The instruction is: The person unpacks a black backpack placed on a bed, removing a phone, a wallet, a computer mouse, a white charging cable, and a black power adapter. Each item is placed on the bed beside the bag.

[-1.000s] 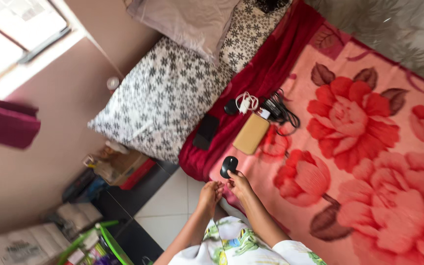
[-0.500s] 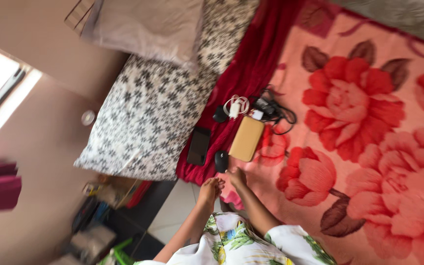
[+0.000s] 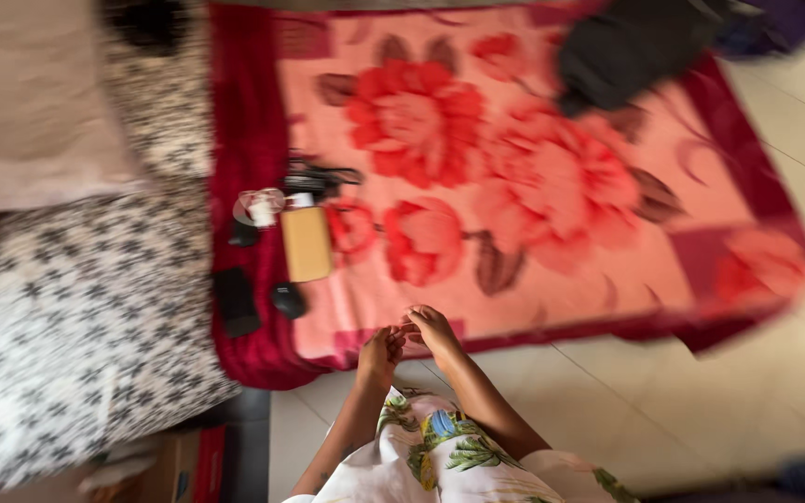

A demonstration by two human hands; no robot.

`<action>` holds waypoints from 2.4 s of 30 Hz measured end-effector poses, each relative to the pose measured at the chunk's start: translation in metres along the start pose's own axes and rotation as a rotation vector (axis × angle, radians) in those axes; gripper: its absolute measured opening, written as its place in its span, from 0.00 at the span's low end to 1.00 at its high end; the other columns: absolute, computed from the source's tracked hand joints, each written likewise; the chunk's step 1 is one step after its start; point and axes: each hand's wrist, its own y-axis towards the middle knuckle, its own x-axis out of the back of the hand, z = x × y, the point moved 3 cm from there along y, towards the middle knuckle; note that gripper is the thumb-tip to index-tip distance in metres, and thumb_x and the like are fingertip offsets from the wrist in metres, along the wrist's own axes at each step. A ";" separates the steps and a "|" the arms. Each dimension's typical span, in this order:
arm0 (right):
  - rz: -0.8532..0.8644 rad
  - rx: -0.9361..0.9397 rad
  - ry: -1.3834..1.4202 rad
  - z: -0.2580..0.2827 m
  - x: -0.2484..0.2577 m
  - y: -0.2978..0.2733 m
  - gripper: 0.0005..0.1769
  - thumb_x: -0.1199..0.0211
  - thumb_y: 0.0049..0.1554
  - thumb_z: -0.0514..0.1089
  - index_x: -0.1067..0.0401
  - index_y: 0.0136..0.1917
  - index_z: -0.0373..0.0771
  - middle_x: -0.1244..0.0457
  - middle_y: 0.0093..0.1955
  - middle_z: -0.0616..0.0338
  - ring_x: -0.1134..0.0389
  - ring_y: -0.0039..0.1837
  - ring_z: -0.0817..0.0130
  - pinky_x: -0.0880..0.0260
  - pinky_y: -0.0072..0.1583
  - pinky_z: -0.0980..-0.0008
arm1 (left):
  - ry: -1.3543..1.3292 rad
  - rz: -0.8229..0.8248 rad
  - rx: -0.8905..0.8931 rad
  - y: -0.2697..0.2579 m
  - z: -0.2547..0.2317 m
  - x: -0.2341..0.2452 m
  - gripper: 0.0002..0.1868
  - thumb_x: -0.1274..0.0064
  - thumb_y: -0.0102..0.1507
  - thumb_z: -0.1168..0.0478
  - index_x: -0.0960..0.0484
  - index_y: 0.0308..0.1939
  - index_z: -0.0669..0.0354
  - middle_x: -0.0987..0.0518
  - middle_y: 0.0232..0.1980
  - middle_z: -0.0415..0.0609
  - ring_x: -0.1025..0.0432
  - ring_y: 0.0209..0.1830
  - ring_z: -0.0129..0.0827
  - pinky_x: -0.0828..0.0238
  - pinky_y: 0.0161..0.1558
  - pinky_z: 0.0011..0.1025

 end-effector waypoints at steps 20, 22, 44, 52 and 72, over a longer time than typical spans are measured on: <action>-0.661 0.080 0.432 -0.015 0.421 -0.247 0.14 0.46 0.64 0.50 0.28 0.55 0.41 0.30 0.50 0.61 0.29 0.52 0.70 0.33 0.55 0.68 | 0.892 0.423 0.345 -0.074 0.350 -0.315 0.07 0.51 0.65 0.59 0.21 0.40 0.57 0.21 0.38 0.43 0.27 0.37 0.25 0.31 0.40 0.25; -0.745 0.129 0.490 -0.012 0.467 -0.276 0.14 0.46 0.63 0.50 0.28 0.55 0.40 0.31 0.50 0.62 0.29 0.52 0.71 0.33 0.54 0.68 | 0.933 0.494 0.356 -0.084 0.399 -0.350 0.07 0.52 0.65 0.60 0.21 0.40 0.57 0.21 0.38 0.42 0.27 0.37 0.24 0.31 0.41 0.24; -1.152 0.272 0.749 0.048 0.912 -0.380 0.12 0.43 0.63 0.48 0.29 0.55 0.41 0.31 0.49 0.60 0.30 0.49 0.72 0.32 0.51 0.71 | 1.140 0.788 0.519 -0.061 0.809 -0.684 0.03 0.51 0.63 0.64 0.24 0.36 0.59 0.23 0.32 0.44 0.36 0.27 0.25 0.42 0.31 0.25; -1.027 0.326 0.726 0.129 1.060 -0.333 0.11 0.44 0.63 0.47 0.30 0.54 0.39 0.29 0.49 0.58 0.28 0.49 0.71 0.32 0.49 0.72 | 1.045 0.767 0.465 0.005 0.864 -0.825 0.04 0.51 0.64 0.61 0.23 0.37 0.57 0.22 0.32 0.40 0.32 0.29 0.19 0.38 0.32 0.21; -0.389 0.125 0.305 0.407 1.350 -0.009 0.12 0.46 0.64 0.47 0.29 0.55 0.39 0.30 0.49 0.58 0.28 0.48 0.69 0.32 0.49 0.71 | 0.578 0.257 0.113 0.247 0.821 -1.143 0.09 0.50 0.67 0.59 0.19 0.38 0.60 0.20 0.33 0.42 0.29 0.29 0.21 0.37 0.29 0.22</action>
